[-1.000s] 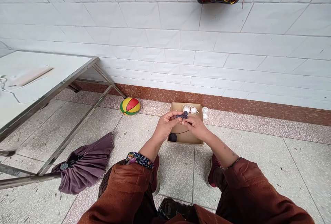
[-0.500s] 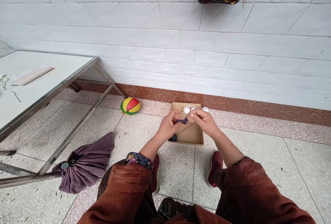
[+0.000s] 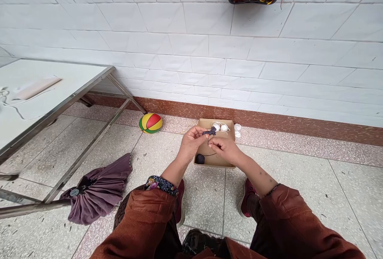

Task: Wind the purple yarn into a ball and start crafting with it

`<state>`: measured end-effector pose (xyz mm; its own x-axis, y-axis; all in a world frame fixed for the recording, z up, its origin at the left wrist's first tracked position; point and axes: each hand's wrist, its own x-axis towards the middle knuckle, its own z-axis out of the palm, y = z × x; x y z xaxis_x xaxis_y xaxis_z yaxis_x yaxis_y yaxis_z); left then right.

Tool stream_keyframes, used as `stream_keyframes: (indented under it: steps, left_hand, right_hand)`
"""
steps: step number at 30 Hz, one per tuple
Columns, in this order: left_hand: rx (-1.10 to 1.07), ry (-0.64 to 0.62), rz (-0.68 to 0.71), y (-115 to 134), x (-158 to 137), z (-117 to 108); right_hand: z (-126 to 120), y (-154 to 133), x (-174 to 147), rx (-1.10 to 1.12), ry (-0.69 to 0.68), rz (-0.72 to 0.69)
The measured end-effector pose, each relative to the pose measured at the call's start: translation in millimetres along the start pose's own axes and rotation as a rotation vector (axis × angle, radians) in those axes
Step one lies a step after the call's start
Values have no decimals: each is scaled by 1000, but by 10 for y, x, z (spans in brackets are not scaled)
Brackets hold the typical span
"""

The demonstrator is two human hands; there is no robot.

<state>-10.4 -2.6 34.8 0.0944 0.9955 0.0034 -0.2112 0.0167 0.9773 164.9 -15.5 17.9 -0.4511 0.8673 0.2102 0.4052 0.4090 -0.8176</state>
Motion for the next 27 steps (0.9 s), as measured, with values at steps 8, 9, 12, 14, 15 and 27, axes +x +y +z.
stream_keyframes:
  steps: [8, 9, 12, 14, 15, 27]
  left_hand:
    - [278, 12, 79, -101, 5, -23]
    - [291, -12, 89, -93, -5, -15]
    - [281, -129, 79, -37, -50, 9]
    - [237, -217, 30, 10, -86, 22]
    - [198, -250, -3, 31, -103, 27]
    - [85, -12, 21, -31, -12, -11]
  right_hand:
    - [-173, -117, -16, 102, 43, -142]
    - [-224, -116, -8, 112, 82, -137]
    - [-357, -76, 18, 102, 197, -97]
    - [-397, -22, 37, 75, 266, -44]
    - [-398, 10, 47, 63, 287, -13]
    - [-7, 42, 17, -125, -1, -86]
